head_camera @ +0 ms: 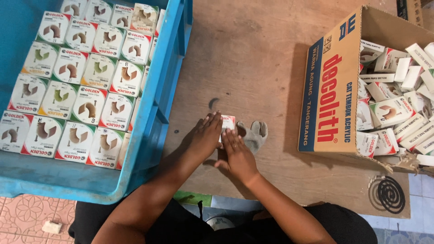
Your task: The person sits on the floor and wipes small white product boxes with a gray cloth. They take boxes from a cardboard box, wipe them on a wooden surface, and place them into a blue plastic bin. The process is repeated for several boxes.
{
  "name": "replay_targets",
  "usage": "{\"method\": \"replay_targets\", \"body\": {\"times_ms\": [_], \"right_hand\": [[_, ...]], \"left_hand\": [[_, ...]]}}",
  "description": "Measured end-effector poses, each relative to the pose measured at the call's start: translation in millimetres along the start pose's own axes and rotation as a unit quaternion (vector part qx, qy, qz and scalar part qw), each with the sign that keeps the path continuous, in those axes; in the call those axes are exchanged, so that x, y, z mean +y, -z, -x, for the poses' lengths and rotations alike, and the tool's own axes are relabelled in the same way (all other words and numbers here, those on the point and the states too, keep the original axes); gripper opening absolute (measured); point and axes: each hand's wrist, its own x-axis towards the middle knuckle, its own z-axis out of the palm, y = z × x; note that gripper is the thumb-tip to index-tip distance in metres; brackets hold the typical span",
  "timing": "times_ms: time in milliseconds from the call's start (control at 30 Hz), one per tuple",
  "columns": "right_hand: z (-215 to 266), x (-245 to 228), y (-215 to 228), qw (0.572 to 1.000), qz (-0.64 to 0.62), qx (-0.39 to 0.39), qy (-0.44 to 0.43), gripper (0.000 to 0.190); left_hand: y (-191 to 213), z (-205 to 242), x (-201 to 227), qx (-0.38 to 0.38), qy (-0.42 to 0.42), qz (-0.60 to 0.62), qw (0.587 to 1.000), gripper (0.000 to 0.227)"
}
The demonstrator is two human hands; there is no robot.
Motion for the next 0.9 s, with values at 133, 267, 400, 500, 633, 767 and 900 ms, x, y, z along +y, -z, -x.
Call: {"method": "replay_targets", "body": {"times_ms": [133, 267, 400, 500, 633, 767, 900], "right_hand": [[-18.5, 10.1, 8.3, 0.999, -0.046, -0.021, -0.015, 0.097], [-31.1, 8.7, 12.5, 0.999, -0.026, -0.013, -0.044, 0.087], [-14.3, -3.0, 15.2, 0.998, -0.027, -0.046, -0.046, 0.095], [1.8, -8.3, 18.9, 0.999, -0.003, -0.042, -0.016, 0.095], [-15.0, 5.6, 18.2, 0.999, -0.026, -0.042, -0.004, 0.090], [-26.0, 8.8, 15.7, 0.999, -0.030, -0.013, -0.025, 0.085], [-10.4, 1.6, 7.2, 0.999, -0.052, 0.013, -0.011, 0.081]], "left_hand": [[-22.1, -12.4, -11.0, 0.016, -0.011, -0.031, 0.999, 0.084], [-30.0, -11.3, -16.5, 0.024, -0.022, -0.039, 0.999, 0.078], [-15.9, -6.2, -8.5, 0.013, -0.021, -0.065, 0.998, 0.082], [-1.1, -0.4, -1.3, 0.010, -0.020, -0.023, 0.999, 0.080], [-3.9, -0.9, -5.6, 0.008, -0.021, -0.033, 0.999, 0.083], [0.4, -0.2, -6.6, -0.028, -0.036, -0.048, 0.998, 0.090], [14.2, 8.0, 1.8, -0.037, -0.037, -0.057, 0.997, 0.081]]}}
